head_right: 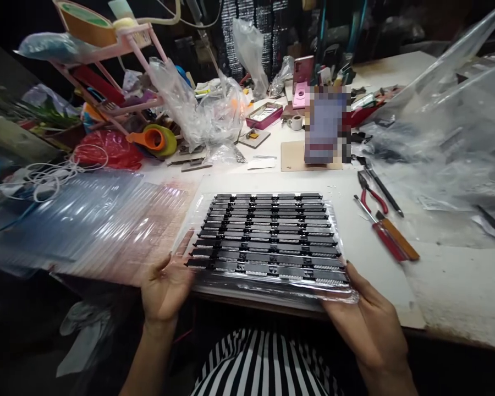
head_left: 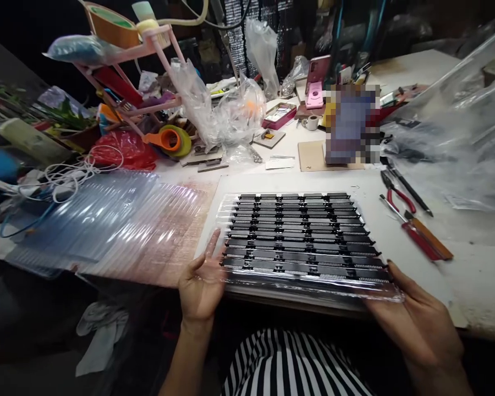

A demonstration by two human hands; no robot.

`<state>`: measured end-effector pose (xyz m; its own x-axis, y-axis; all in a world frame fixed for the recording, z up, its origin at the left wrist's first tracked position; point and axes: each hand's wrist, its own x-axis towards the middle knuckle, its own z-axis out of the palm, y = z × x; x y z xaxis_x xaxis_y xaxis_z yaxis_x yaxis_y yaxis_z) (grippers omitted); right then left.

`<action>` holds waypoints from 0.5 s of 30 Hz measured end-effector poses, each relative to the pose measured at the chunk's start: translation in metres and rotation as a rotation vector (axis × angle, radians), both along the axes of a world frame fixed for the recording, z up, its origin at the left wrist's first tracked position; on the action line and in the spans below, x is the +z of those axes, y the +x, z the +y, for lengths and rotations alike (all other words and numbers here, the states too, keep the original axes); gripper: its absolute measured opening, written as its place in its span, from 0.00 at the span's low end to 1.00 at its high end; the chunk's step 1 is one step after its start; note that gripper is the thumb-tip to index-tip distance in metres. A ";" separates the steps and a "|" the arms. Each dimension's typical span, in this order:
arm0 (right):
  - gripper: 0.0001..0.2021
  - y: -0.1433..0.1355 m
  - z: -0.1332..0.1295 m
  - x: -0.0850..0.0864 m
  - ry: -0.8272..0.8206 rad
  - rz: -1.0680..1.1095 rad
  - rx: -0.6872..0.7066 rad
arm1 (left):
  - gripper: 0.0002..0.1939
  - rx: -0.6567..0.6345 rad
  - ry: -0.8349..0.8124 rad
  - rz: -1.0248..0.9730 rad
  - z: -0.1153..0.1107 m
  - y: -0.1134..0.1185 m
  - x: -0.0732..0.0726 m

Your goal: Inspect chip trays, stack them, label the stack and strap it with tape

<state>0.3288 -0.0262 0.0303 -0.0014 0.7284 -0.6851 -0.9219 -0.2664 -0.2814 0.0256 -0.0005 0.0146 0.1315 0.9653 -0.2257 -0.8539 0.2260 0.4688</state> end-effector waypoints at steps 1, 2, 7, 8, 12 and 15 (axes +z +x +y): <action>0.18 -0.002 0.001 0.000 -0.002 0.014 -0.004 | 0.35 0.014 0.018 0.000 -0.001 0.001 -0.001; 0.18 -0.003 0.001 0.000 0.001 0.026 -0.004 | 0.36 0.027 0.029 0.008 -0.002 0.002 -0.002; 0.17 -0.008 0.002 0.000 0.076 0.068 0.007 | 0.41 0.062 0.014 0.078 -0.004 0.007 -0.002; 0.17 -0.008 0.002 0.000 0.081 0.073 0.004 | 0.42 0.067 0.009 0.087 -0.004 0.007 -0.001; 0.18 -0.008 0.001 0.000 0.081 0.079 -0.016 | 0.41 0.079 0.005 0.099 -0.003 0.008 0.000; 0.17 -0.008 0.001 -0.001 0.076 0.067 -0.017 | 0.41 0.087 0.002 0.096 -0.004 0.009 -0.001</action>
<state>0.3206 -0.0253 0.0297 -0.0326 0.7785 -0.6268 -0.9434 -0.2311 -0.2380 0.0342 -0.0041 0.0134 0.0249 0.9726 -0.2311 -0.8214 0.1517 0.5498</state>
